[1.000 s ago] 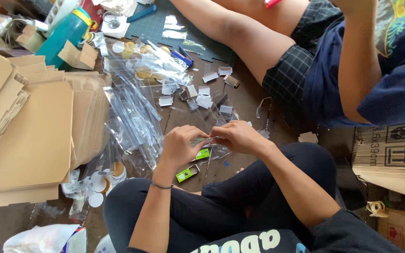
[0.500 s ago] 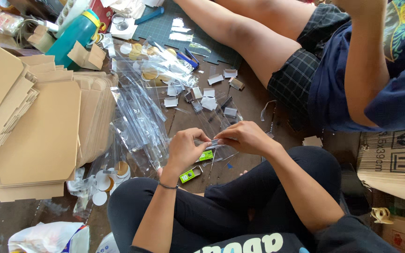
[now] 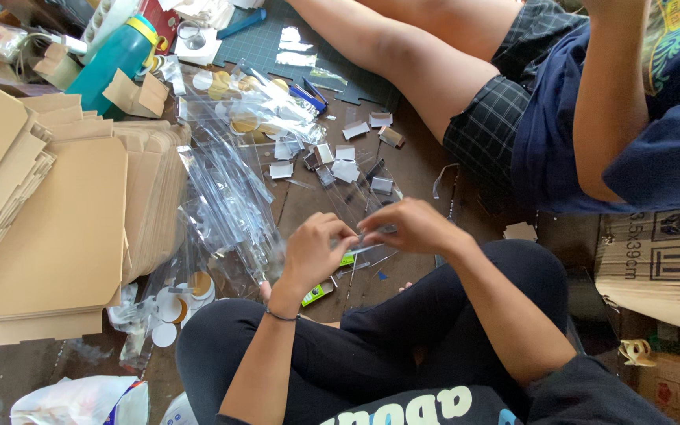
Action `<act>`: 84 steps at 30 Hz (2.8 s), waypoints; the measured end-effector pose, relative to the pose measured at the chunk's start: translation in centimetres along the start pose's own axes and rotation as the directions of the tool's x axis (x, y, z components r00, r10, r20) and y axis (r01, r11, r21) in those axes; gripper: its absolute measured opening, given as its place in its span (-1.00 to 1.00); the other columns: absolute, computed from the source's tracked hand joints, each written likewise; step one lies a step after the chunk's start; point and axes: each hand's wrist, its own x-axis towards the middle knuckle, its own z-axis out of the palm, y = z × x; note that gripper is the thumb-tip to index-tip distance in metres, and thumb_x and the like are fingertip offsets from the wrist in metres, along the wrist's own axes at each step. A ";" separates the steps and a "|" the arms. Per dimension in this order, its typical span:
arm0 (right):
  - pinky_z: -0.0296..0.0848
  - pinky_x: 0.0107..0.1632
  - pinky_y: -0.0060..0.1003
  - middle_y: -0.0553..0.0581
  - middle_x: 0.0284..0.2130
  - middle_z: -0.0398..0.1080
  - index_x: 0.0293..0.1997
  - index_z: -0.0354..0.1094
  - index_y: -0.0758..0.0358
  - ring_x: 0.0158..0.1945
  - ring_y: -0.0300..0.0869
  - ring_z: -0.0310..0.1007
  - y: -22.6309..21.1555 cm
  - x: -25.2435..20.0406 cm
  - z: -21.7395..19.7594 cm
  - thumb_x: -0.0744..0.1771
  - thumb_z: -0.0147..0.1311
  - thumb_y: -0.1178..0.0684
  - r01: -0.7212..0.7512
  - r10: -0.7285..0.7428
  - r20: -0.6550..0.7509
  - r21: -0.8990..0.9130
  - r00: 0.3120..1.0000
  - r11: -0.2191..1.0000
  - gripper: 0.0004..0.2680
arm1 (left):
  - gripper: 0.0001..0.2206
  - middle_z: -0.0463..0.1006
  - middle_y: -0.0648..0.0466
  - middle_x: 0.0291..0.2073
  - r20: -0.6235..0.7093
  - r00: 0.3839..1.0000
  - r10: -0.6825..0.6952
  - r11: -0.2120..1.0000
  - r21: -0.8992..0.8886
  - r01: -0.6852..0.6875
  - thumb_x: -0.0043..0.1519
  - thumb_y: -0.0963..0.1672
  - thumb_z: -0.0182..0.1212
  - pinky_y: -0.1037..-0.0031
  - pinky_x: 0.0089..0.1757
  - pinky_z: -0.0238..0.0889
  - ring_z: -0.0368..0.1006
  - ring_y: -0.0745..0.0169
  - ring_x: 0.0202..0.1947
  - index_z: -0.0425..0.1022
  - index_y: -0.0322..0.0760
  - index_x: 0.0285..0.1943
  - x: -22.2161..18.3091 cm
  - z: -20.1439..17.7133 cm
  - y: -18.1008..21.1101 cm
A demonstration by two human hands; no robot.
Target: The person peels protective film from small plastic sheets and fits them into other plastic components by hand.
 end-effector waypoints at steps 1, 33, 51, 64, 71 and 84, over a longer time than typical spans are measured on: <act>0.56 -0.07 -0.03 0.08 -0.30 0.65 -0.14 0.62 0.02 -0.17 0.04 0.65 0.3 -0.1 -0.4 0.31 0.25 -0.05 -0.039 0.039 -0.012 0.036 0.999 0.999 -0.88 | -0.95 0.56 0.26 -0.45 -0.016 1.000 0.000 1.000 -0.025 -0.001 0.16 -0.04 0.36 0.34 -0.15 0.42 0.53 0.21 -0.22 0.61 0.07 -0.33 -0.1 -0.1 -0.2; 0.36 0.24 0.00 0.30 0.11 0.45 0.15 0.45 0.29 0.22 0.05 0.42 1.4 -0.6 -2.1 0.32 0.31 0.11 0.176 0.052 -0.437 0.464 0.898 0.868 -0.71 | -0.95 0.57 0.19 -0.37 -0.454 0.869 0.198 0.971 -0.030 -0.237 0.29 -0.09 0.34 0.38 -0.24 0.42 0.56 0.10 -0.32 0.67 -0.06 -0.16 0.2 -1.4 0.8; 0.43 0.03 -0.15 0.21 -0.30 0.56 -0.35 0.53 0.24 -0.15 -0.03 0.54 1.8 0.0 0.0 0.31 0.34 0.06 0.282 -0.079 -0.447 0.409 0.891 0.868 -0.88 | -0.95 0.58 0.22 -0.40 -0.402 0.867 0.296 0.950 0.026 -0.313 0.19 -0.14 0.40 0.37 -0.25 0.37 0.56 0.12 -0.32 0.66 0.00 -0.26 -0.1 -1.5 2.1; 0.44 0.02 -0.11 0.23 -0.34 0.59 -0.30 0.56 0.30 -0.17 -0.06 0.56 1.6 0.3 0.3 0.31 0.29 0.11 0.204 -0.013 -0.336 0.543 0.942 0.815 -0.92 | -0.90 0.60 0.26 -0.45 -0.273 0.939 0.208 0.975 -0.014 -0.220 0.26 -0.09 0.31 0.45 -0.30 0.38 0.58 0.18 -0.39 0.61 0.01 -0.35 -0.3 -1.2 2.5; 0.46 -0.07 -0.16 0.19 -0.38 0.55 -0.36 0.46 0.28 -0.25 -0.01 0.56 1.0 0.0 -0.2 0.35 0.24 0.06 0.226 -0.058 -0.374 0.424 0.926 0.877 -0.86 | -0.88 0.61 0.25 -0.47 -0.285 0.935 0.211 0.975 -0.003 -0.221 0.26 -0.07 0.31 0.43 -0.34 0.40 0.58 0.17 -0.42 0.62 0.03 -0.37 -0.2 -0.6 2.5; 0.45 -0.16 -0.14 0.14 -0.49 0.43 -0.34 0.44 0.24 -0.35 -0.10 0.46 2.1 0.0 0.5 0.36 0.19 0.03 0.175 -0.055 -0.272 0.439 0.961 0.881 -0.86 | -0.91 0.65 0.21 -0.44 -0.175 0.980 0.099 0.983 -0.133 -0.123 0.22 0.00 0.33 0.39 -0.33 0.43 0.62 0.15 -0.36 0.67 0.07 -0.25 -0.5 -2.3 3.5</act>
